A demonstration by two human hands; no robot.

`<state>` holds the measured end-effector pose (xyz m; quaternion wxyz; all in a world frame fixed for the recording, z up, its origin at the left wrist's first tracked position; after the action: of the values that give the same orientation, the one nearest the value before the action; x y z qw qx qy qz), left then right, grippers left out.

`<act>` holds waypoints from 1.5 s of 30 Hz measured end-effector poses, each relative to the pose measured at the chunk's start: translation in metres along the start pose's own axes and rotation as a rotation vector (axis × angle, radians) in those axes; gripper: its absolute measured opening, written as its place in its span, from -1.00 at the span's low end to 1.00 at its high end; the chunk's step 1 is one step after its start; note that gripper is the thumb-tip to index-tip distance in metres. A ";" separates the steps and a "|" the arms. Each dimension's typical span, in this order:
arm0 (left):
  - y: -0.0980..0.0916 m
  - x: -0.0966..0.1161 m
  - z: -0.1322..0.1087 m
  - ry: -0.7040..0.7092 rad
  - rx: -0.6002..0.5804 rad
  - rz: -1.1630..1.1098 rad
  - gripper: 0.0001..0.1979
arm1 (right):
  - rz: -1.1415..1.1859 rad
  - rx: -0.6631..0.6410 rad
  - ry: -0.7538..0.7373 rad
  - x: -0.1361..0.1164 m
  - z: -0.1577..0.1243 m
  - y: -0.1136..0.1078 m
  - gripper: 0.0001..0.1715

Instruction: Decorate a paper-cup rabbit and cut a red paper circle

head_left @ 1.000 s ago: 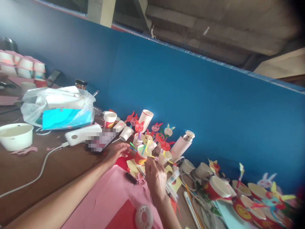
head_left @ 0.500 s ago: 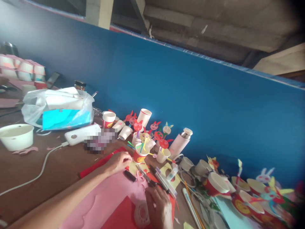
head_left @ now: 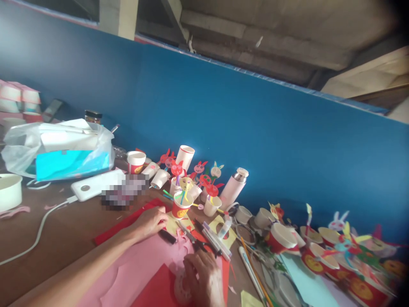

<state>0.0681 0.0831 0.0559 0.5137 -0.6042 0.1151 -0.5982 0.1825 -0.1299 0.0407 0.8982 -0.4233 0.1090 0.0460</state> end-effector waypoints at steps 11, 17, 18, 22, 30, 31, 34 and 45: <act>0.002 -0.001 -0.001 -0.025 -0.054 0.079 -0.84 | 0.132 0.016 0.273 0.026 0.014 -0.036 -0.76; -0.003 0.001 -0.001 0.004 -0.083 0.109 -0.86 | 0.291 -0.127 0.387 0.036 0.025 -0.058 -0.74; -0.002 0.001 0.000 0.000 -0.083 0.115 -0.85 | 0.309 -0.159 0.390 0.035 0.026 -0.063 -0.75; 0.000 0.000 0.002 -0.011 -0.076 0.136 -0.84 | 0.344 -0.210 0.432 0.036 0.032 -0.083 -0.75; 0.000 0.000 0.003 0.015 0.062 0.101 -0.72 | 0.409 -0.465 0.358 0.031 0.028 -0.086 -0.83; 0.000 0.003 0.003 0.048 0.095 0.078 -0.72 | 0.414 -0.531 0.306 0.025 0.027 -0.082 -0.68; 0.002 0.015 -0.002 0.145 0.128 -0.015 -0.74 | 0.341 -0.685 0.190 0.006 0.020 -0.068 -0.19; 0.005 0.049 -0.015 0.371 -0.130 0.044 -0.84 | 0.303 -0.387 0.468 0.041 0.027 -0.109 -0.47</act>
<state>0.0708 0.0364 0.0781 0.4565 -0.5130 0.2592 -0.6791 0.2458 -0.1792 0.1298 0.7348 -0.5640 0.3632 0.1003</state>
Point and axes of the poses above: each hand's wrist, its own z-axis towards the middle knuckle, its own y-axis out of the palm, x = y × z, the point moved 1 cm from there along z, towards the middle knuckle, and after that the axes turned 1 degree about -x, right-handed, at the moved point
